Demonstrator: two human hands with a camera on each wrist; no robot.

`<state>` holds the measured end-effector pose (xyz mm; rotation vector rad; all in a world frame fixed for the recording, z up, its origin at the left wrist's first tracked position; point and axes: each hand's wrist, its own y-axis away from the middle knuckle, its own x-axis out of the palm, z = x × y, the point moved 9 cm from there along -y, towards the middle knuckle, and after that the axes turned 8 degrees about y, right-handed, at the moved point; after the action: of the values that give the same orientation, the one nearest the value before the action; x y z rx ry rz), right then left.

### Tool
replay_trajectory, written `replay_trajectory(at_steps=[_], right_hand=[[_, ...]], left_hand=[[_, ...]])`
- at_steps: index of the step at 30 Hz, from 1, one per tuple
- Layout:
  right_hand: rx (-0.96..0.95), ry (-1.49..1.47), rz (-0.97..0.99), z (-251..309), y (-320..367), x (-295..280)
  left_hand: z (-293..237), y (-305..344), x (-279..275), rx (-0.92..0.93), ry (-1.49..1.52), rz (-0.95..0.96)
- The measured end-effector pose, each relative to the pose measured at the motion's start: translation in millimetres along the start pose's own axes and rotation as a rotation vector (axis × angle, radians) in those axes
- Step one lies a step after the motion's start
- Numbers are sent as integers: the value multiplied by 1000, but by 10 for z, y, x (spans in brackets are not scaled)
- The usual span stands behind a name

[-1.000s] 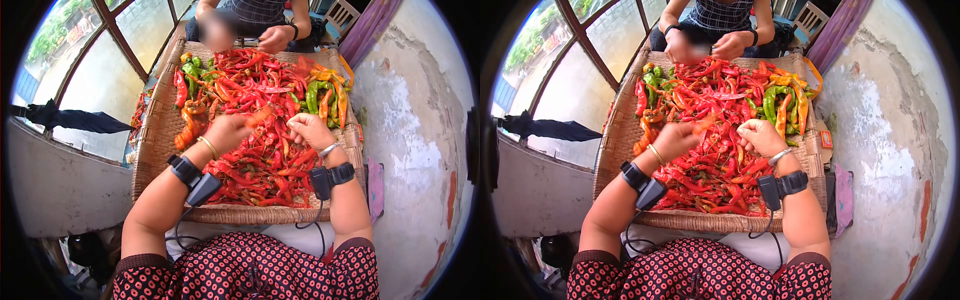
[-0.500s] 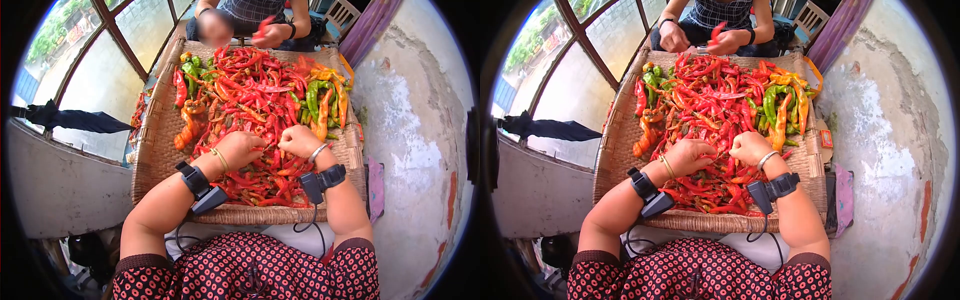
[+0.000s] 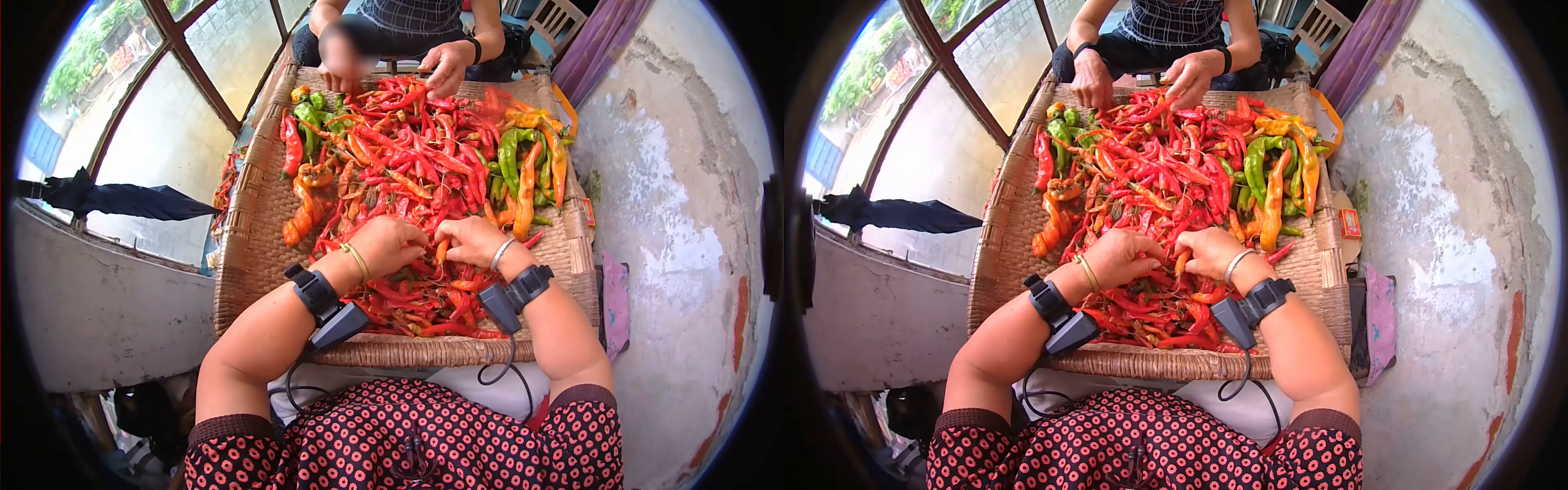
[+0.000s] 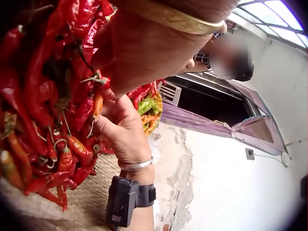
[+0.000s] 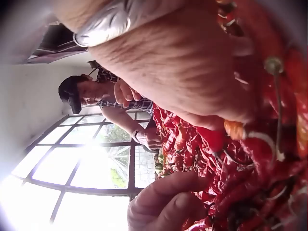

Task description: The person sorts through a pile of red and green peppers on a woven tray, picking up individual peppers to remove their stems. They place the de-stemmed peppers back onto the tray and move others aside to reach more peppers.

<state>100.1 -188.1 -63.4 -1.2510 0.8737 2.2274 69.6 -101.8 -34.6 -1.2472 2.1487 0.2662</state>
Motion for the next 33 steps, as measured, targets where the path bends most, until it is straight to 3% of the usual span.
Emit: replay_trajectory(at_steps=[3,5,7,11,13,15,19,20,21,23,25,27,29,31,33], right_hand=[[-36,106,-62,76,-53,-10],[-80,49,-154,129,-43,-91],[-86,119,-307,228,22,-285],[-124,258,-364,401,109,-399],[-86,170,-436,328,157,-535],[-3,84,-519,105,186,-657],[173,199,-374,-296,127,-458],[206,261,-289,-347,115,-366],[210,259,-290,-341,124,-364],[274,357,-169,-345,98,-278],[312,381,-170,-350,97,-299],[346,473,-119,-482,58,-188],[305,472,-148,-481,54,-195],[329,417,-31,-418,90,-262],[328,337,-66,-394,145,-349]], left_hand=[[-29,3,-4,6,-14,9],[35,11,-49,-150,206,-48],[4,7,-68,-178,230,-51],[13,17,-113,-233,301,-118],[62,15,-233,-268,284,-140],[212,46,-397,-388,398,-215],[425,96,-784,-252,849,-559],[478,126,-887,-172,783,-669],[539,127,-853,-173,784,-665],[276,197,-969,-46,-184,-753],[218,89,-690,-52,-65,-461],[230,46,-360,-162,79,-263],[-7,-8,-185,-113,28,-118],[-37,-35,-79,-44,52,-109],[-98,-31,-67,1,142,-138]])
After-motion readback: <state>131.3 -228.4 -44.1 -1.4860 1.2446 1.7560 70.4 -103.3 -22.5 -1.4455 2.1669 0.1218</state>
